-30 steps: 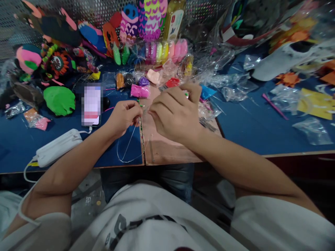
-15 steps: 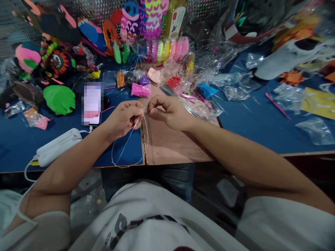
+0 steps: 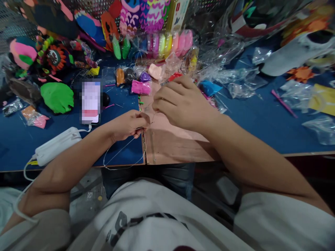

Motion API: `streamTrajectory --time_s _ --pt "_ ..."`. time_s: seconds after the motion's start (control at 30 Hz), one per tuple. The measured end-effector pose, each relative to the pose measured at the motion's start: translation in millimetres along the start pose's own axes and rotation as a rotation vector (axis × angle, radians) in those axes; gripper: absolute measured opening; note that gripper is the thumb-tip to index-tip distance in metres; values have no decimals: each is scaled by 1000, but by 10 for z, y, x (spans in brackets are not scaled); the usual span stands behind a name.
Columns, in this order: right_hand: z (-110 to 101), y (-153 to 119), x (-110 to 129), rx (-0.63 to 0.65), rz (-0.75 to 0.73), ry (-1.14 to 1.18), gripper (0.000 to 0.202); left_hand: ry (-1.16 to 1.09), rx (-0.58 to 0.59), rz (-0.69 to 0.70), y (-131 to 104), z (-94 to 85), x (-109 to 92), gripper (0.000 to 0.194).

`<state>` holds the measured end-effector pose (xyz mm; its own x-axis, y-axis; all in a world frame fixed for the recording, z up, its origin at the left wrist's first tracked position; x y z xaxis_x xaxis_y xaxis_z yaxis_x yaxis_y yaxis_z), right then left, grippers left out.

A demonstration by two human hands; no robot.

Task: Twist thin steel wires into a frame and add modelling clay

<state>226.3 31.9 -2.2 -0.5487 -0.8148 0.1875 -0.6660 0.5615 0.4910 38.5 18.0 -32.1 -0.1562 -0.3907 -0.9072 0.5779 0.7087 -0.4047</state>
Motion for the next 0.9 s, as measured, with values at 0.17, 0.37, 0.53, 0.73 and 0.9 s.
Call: streamTrajectory --time_s 0.17,0.37,0.53,0.73,0.9 --pt "-60 -88 212 -127 158 -43 25 -48 -223 56 44 -113 -7 22" --pt "54 -126 314 -321 106 -266 22 57 -192 168 59 -162 -42 19" --pt "135 -127 240 -401 124 -152 17 237 -236 231 -19 -148 -145 15" --pt "224 -150 237 -411 150 -43 21 308 -236 290 -84 -127 -207 20" --pt "263 -186 277 -533 -6 -6 9 191 -202 336 -79 -159 -201 14"
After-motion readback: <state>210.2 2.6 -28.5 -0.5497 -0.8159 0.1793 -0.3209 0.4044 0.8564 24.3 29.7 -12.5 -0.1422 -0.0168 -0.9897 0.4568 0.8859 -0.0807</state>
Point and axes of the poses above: each hand's wrist, its own y-axis towards the middle knuckle, its own z-axis out of the palm, x = y × z, the point moved 4 cm from there along y, towards the middle knuckle, and after that the axes turned 3 degrees about z, right-handed, at the moved point
